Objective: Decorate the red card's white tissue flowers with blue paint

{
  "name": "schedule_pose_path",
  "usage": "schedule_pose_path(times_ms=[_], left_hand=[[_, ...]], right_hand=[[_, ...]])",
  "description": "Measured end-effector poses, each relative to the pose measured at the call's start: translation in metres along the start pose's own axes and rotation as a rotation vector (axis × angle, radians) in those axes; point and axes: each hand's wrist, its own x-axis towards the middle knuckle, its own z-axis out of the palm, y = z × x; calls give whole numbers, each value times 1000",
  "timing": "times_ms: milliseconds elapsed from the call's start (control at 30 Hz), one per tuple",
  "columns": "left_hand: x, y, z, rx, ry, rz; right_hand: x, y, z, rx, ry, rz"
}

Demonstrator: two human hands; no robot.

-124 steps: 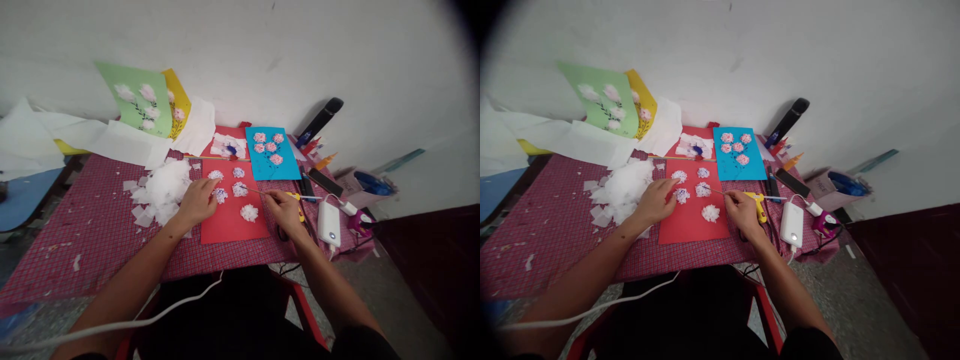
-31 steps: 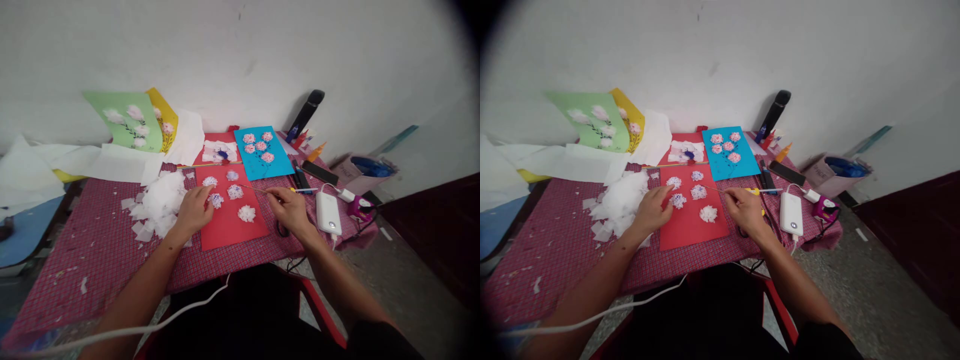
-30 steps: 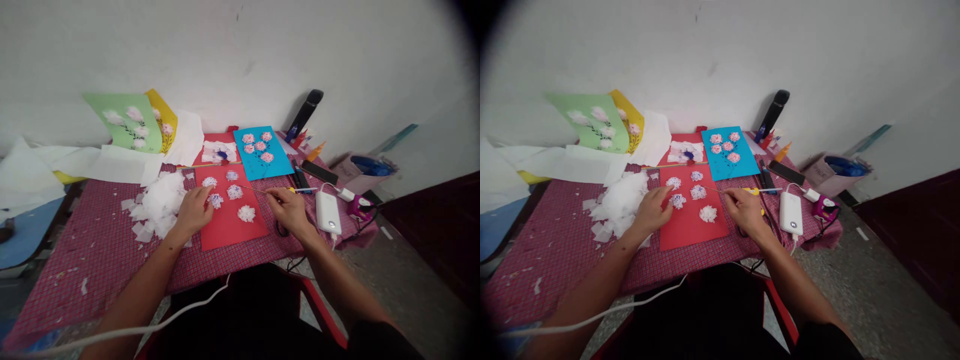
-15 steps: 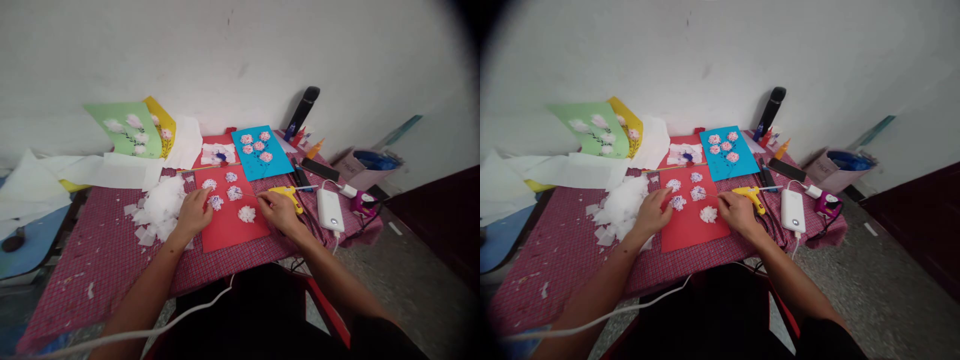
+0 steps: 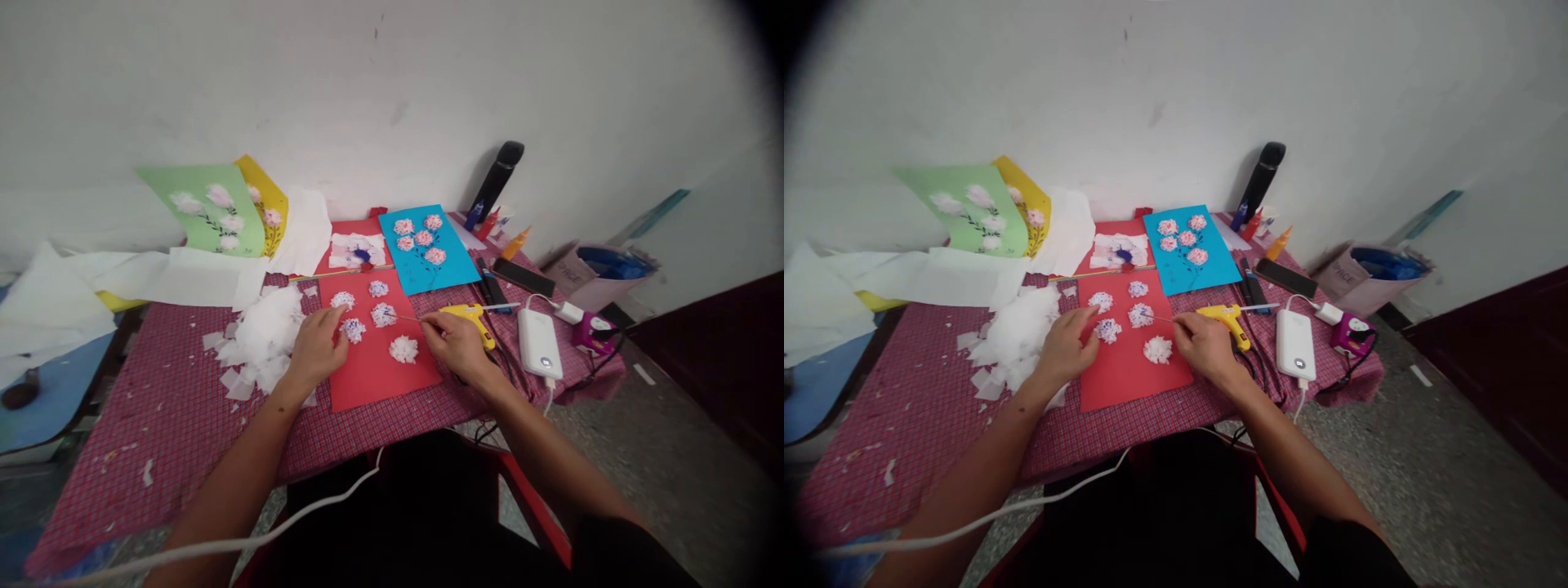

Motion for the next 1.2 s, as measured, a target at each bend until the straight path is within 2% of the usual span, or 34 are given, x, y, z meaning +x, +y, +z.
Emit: schedule_pose_path(times_ms=[500, 833, 1200], left_hand=[[-1, 0, 1, -21, 10, 0], [0, 1, 1, -19, 3, 1], [0, 1, 1, -10, 7, 8]], right_hand=[[-1, 7, -6, 17, 12, 25], [-1, 6, -6, 6, -11, -9], [-1, 9, -6, 4, 45, 3]])
